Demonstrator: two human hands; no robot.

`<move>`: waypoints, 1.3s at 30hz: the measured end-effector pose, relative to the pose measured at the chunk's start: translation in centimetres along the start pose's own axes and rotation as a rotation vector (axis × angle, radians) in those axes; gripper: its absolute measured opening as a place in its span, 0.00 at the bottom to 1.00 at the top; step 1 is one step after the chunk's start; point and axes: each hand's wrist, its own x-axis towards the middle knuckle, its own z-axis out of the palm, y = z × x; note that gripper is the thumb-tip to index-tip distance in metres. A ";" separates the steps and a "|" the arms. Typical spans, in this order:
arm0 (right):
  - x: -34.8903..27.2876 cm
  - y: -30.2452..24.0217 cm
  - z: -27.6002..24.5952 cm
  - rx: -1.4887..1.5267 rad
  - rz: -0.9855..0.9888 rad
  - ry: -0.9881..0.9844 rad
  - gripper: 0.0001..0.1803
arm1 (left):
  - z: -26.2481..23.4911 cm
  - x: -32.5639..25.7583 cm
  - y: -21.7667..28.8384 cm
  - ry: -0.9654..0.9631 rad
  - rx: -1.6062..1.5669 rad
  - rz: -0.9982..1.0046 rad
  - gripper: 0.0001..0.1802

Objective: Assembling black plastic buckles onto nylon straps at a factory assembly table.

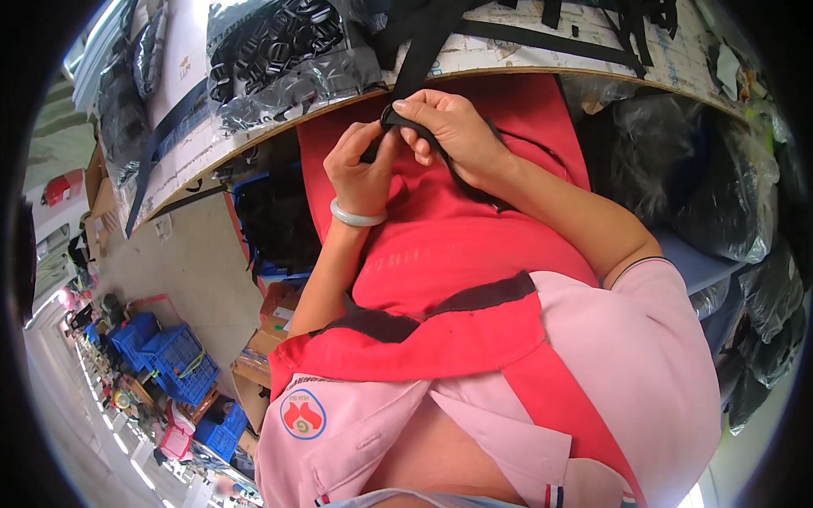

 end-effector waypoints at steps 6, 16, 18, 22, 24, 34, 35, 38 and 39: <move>0.3 -0.1 -1.0 -0.154 0.001 -0.025 0.14 | -0.3 -0.3 -1.1 -0.039 0.044 0.096 0.10; -0.9 0.4 -0.6 -0.718 -0.613 -0.050 0.03 | -1.1 -0.3 -0.3 -0.100 -0.906 -1.065 0.13; -1.8 -1.1 1.2 -0.599 -0.711 -0.071 0.02 | -1.1 -0.2 0.7 -0.014 -0.716 -0.930 0.11; -1.8 -1.8 1.0 -0.724 -0.368 0.016 0.06 | -0.8 -0.3 0.9 0.056 -0.656 -0.776 0.09; -2.0 -1.4 0.4 -0.785 -0.158 0.052 0.07 | -0.5 -0.6 1.0 0.049 -0.621 -0.754 0.09; -0.8 0.1 0.0 -0.517 -0.172 0.073 0.12 | -0.6 -1.2 1.0 0.024 -0.535 -0.566 0.06; -0.8 0.0 -0.2 -0.432 -0.079 0.092 0.12 | -0.8 -1.4 1.1 0.025 -0.534 -0.567 0.06; -0.6 -1.0 -1.6 -0.421 0.285 -0.106 0.13 | -1.5 -2.0 1.2 -0.027 -0.562 -0.633 0.05; -0.3 -0.7 -2.0 -0.366 0.347 -0.182 0.12 | -1.8 -2.2 1.1 -0.081 -0.580 -0.609 0.05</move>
